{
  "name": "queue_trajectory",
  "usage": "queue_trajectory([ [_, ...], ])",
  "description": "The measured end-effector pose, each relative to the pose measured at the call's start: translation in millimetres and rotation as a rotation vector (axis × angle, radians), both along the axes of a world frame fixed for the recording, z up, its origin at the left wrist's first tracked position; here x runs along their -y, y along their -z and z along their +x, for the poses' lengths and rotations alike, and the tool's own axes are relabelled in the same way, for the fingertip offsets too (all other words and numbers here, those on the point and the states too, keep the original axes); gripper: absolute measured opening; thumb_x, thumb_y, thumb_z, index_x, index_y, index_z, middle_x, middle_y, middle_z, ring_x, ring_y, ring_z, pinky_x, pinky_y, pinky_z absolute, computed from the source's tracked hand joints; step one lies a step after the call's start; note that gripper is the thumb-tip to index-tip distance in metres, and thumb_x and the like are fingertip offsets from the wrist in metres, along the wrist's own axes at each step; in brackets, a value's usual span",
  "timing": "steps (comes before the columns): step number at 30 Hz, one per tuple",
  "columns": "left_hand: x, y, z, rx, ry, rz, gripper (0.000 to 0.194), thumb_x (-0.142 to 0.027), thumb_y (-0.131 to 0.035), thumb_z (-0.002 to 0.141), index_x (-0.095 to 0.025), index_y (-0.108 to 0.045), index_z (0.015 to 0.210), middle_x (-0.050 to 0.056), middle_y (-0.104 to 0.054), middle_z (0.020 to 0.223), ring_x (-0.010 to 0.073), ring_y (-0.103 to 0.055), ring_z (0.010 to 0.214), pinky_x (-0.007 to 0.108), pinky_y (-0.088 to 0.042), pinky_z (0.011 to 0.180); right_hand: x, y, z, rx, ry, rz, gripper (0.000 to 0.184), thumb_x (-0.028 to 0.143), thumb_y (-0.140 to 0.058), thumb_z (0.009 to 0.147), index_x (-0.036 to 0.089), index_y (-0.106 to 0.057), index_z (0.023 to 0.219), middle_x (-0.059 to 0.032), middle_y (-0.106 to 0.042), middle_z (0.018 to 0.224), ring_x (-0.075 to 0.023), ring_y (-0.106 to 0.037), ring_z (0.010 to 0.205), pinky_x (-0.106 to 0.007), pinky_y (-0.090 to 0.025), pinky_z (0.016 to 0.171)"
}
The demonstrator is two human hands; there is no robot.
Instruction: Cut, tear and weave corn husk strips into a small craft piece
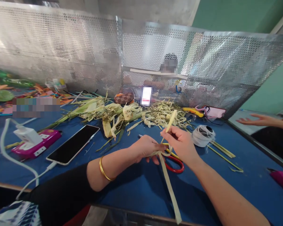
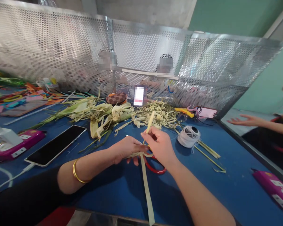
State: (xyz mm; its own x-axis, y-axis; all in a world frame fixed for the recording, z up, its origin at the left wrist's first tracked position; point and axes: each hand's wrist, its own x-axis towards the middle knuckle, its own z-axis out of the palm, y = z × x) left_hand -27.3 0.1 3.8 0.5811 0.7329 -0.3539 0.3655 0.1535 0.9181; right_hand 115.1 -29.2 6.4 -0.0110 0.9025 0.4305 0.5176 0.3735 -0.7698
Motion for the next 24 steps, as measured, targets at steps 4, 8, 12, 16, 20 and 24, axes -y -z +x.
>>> queue_trajectory([
  [4, -6.0, 2.6, -1.0, 0.072, -0.100, -0.088, 0.029, -0.040, -0.063, 0.074, -0.013, -0.066, 0.064, 0.003, -0.068, 0.065, 0.0087, -0.055, 0.041, 0.019, -0.025, 0.033, 6.9, -1.1, -1.3, 0.071, 0.074, 0.220, 0.014, 0.032, -0.054, 0.084, 0.019, -0.059, 0.079, 0.0013, -0.060, 0.064, -0.0124, -0.054, 0.056, -0.024, -0.043, 0.056],
  [8, -13.3, 3.8, -1.7, 0.187, -0.255, -0.232, 0.025, -0.035, -0.067, 0.072, -0.013, -0.062, 0.060, 0.001, -0.061, 0.052, 0.0082, -0.052, 0.041, 0.018, -0.022, 0.033, 14.0, -0.9, -6.6, 0.440, 0.027, 0.545, 0.011, 0.022, -0.052, 0.086, 0.019, -0.059, 0.078, -0.0017, -0.065, 0.071, -0.0135, -0.058, 0.064, -0.026, -0.041, 0.064],
  [12, -20.9, 3.3, -2.9, 0.307, -0.421, -0.353, 0.029, -0.031, -0.064, 0.076, -0.015, -0.057, 0.054, -0.002, -0.052, 0.043, 0.0061, -0.042, 0.036, 0.017, -0.019, 0.032, 14.5, 0.5, -9.5, 0.900, -0.101, 0.732, 0.019, 0.017, -0.047, 0.087, 0.017, -0.058, 0.071, -0.0027, -0.061, 0.065, -0.0150, -0.054, 0.061, -0.029, -0.034, 0.061],
  [16, -27.3, 1.0, -4.5, 0.387, -0.489, -0.447, 0.026, -0.026, -0.056, 0.083, -0.014, -0.059, 0.060, -0.001, -0.057, 0.049, 0.0059, -0.046, 0.039, 0.015, -0.022, 0.033, 10.3, 7.5, -11.3, 1.135, -0.079, 0.786, 0.024, 0.012, -0.043, 0.088, 0.016, -0.055, 0.067, -0.0039, -0.058, 0.061, -0.0160, -0.050, 0.058, -0.030, -0.030, 0.059],
  [20, -30.9, 1.2, -5.3, 0.550, -0.534, -0.465, 0.024, -0.014, -0.047, 0.085, -0.014, -0.057, 0.064, 0.001, -0.060, 0.055, 0.0077, -0.053, 0.046, 0.015, -0.039, 0.042, 7.1, 20.0, -15.3, 1.212, -0.004, 0.698, 0.019, 0.006, -0.040, 0.085, 0.014, -0.057, 0.081, -0.0053, -0.060, 0.065, -0.0169, -0.052, 0.056, -0.030, -0.031, 0.058],
  [24, -31.5, 1.8, -5.1, 0.677, -0.588, -0.451, 0.024, 0.001, -0.044, 0.080, -0.015, -0.054, 0.066, 0.001, -0.060, 0.058, 0.0077, -0.056, 0.050, 0.016, -0.048, 0.056, 6.0, 27.2, -17.8, 1.210, 0.025, 0.551, 0.018, 0.001, -0.045, 0.078, 0.014, -0.056, 0.084, -0.0027, -0.059, 0.061, -0.0168, -0.051, 0.051, -0.030, -0.031, 0.055],
])
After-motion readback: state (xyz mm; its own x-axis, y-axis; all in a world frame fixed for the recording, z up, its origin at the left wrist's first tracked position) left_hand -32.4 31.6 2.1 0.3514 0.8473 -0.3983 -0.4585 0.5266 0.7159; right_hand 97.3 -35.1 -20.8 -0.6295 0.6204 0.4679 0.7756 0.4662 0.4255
